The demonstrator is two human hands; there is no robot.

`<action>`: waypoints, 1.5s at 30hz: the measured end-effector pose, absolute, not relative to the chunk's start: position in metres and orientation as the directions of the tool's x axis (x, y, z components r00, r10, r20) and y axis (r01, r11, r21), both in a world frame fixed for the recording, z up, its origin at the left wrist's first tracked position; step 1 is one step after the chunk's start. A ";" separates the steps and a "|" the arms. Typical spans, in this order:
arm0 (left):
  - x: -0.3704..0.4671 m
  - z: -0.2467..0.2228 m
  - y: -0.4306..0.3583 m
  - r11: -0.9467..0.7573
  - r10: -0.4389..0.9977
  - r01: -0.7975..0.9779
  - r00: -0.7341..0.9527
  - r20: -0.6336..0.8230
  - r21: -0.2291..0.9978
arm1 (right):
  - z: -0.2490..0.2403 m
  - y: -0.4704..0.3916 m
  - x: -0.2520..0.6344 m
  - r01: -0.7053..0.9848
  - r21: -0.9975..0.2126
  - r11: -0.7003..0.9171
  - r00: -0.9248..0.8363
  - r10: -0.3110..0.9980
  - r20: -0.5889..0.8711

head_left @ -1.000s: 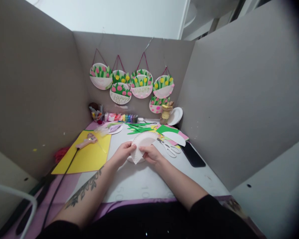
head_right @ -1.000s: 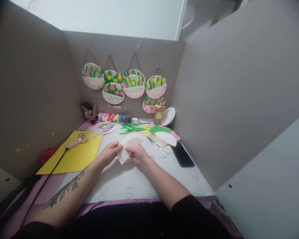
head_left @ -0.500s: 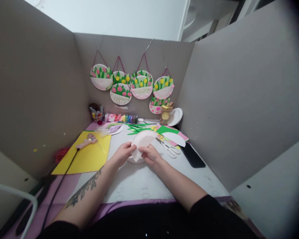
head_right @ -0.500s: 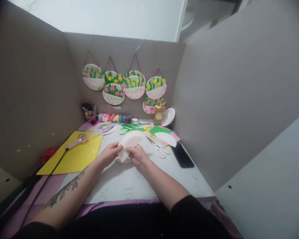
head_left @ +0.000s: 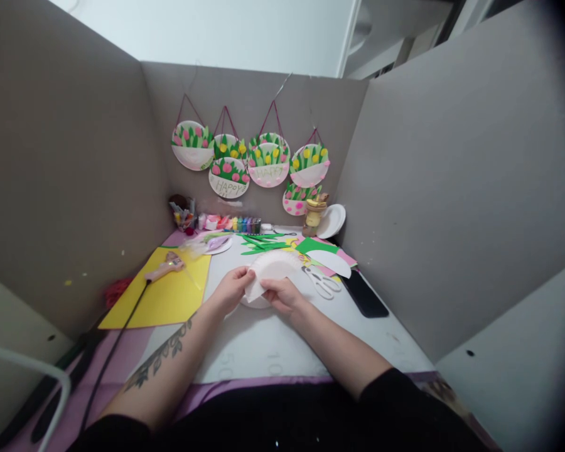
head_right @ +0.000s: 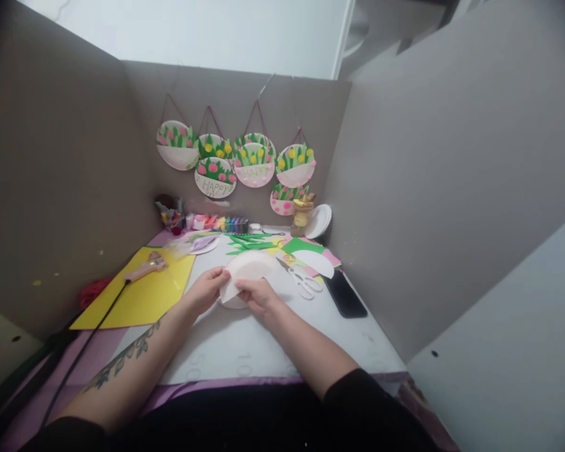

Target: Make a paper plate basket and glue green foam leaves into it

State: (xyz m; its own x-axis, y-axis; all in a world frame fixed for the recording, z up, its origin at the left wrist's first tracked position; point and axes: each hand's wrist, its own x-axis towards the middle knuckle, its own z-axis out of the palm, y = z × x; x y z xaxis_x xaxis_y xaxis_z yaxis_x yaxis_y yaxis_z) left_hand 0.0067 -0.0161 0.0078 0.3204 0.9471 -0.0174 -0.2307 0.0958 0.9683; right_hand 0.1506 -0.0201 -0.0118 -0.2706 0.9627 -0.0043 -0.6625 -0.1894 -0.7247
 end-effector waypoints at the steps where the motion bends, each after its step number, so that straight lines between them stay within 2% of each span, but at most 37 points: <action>1: 0.007 0.008 -0.016 0.098 0.946 -0.226 0.323 -0.020 0.969 | -0.012 -0.020 0.150 -0.664 -0.726 -0.180 -0.249 0.969 -0.012; 4: 0.007 0.010 -0.018 0.099 0.938 -0.221 0.347 -0.017 0.970 | -0.011 -0.019 0.149 -0.675 -0.724 -0.143 -0.198 0.980 -0.009; 11: 0.007 0.008 -0.018 0.132 0.906 -0.260 0.422 -0.010 0.957 | -0.013 -0.017 0.154 -0.683 -0.701 -0.205 -0.288 0.958 0.001; 15: 0.008 0.006 -0.016 0.082 0.931 -0.263 0.365 0.021 0.961 | -0.012 -0.018 0.154 -0.705 -0.679 -0.205 -0.287 0.958 0.010; 20: 0.007 0.007 -0.015 0.031 0.958 -0.227 0.285 0.036 0.973 | -0.009 -0.019 0.152 -0.665 -0.729 -0.162 -0.266 0.963 0.029; 23: 0.007 0.008 -0.017 0.042 0.955 -0.221 0.295 0.025 0.974 | -0.008 -0.018 0.152 -0.680 -0.720 -0.137 -0.231 0.972 0.033; 31: 0.008 0.009 -0.018 0.085 0.936 -0.301 0.351 0.027 0.950 | -0.015 -0.014 0.156 -0.689 -0.679 -0.253 -0.329 0.944 -0.018; 37: 0.007 0.007 -0.017 -0.012 0.946 -0.221 0.313 0.082 0.975 | -0.014 -0.012 0.156 -0.703 -0.687 -0.183 -0.244 0.970 -0.008; 45: 0.006 0.006 -0.017 -0.007 0.936 -0.211 0.344 0.081 0.977 | -0.013 -0.012 0.154 -0.703 -0.686 -0.190 -0.263 0.965 0.003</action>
